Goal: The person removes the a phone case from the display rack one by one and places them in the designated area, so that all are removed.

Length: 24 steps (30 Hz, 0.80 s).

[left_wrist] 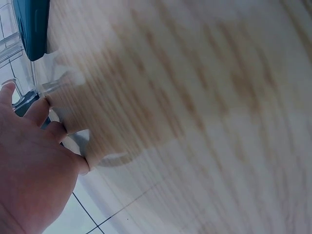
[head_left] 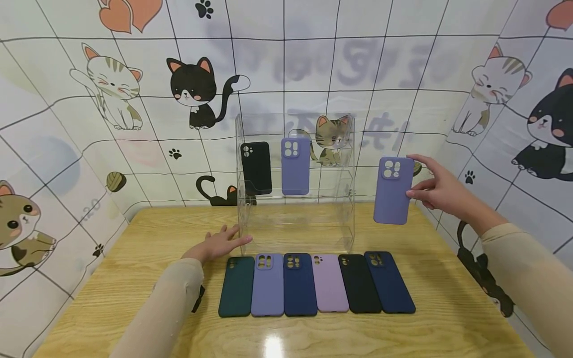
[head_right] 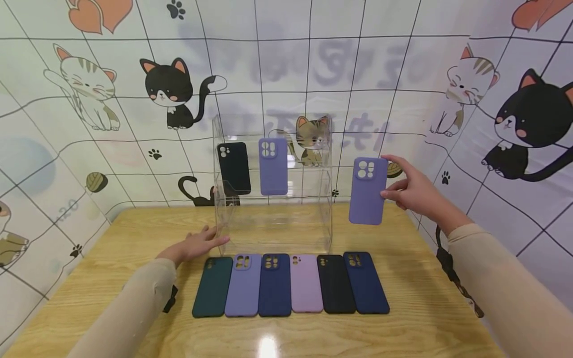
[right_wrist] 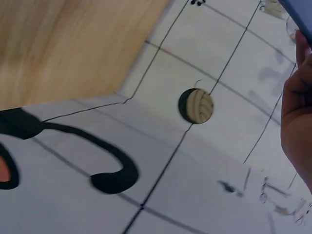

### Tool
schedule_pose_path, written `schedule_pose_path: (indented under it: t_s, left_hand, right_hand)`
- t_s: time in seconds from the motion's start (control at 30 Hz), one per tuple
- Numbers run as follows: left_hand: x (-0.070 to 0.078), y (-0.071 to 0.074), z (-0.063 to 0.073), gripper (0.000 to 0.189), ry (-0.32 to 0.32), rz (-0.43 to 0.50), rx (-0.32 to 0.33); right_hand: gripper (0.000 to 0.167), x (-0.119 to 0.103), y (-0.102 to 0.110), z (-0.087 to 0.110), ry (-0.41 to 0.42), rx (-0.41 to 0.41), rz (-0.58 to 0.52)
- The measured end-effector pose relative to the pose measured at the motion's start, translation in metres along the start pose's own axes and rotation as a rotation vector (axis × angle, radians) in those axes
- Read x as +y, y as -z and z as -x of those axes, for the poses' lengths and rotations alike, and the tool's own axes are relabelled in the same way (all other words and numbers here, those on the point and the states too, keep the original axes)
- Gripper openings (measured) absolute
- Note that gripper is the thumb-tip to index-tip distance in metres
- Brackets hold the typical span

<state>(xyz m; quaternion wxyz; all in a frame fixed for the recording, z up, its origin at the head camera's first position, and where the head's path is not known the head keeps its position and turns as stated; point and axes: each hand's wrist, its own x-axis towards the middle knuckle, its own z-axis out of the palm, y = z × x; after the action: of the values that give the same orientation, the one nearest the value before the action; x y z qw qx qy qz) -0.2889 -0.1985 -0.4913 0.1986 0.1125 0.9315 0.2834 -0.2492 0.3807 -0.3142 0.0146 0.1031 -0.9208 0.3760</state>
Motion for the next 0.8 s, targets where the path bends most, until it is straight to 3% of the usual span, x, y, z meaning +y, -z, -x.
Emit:
schedule_pose_path:
  t_s: [0.2,0.5,0.67,0.8]
  left_hand:
    - [0.001,-0.001,0.001,0.109,0.003,-0.014,0.003]
    - [0.0,-0.002,0.001,0.106,-0.004,-0.025,0.011]
    - [-0.001,-0.002,0.001,0.106,0.001,-0.015,0.011]
    - [0.0,-0.002,0.001,0.108,0.007,-0.021,0.007]
  right_hand:
    - [0.098,0.032,0.002,0.017,-0.122,-0.154,-0.011]
    - [0.096,0.082,-0.01,0.044,-0.18,-0.349,-0.106]
    - [0.092,0.103,-0.02,0.057,-0.185,-0.41,-0.13]
    - [0.095,0.119,-0.027,0.065,-0.235,-0.446,-0.098]
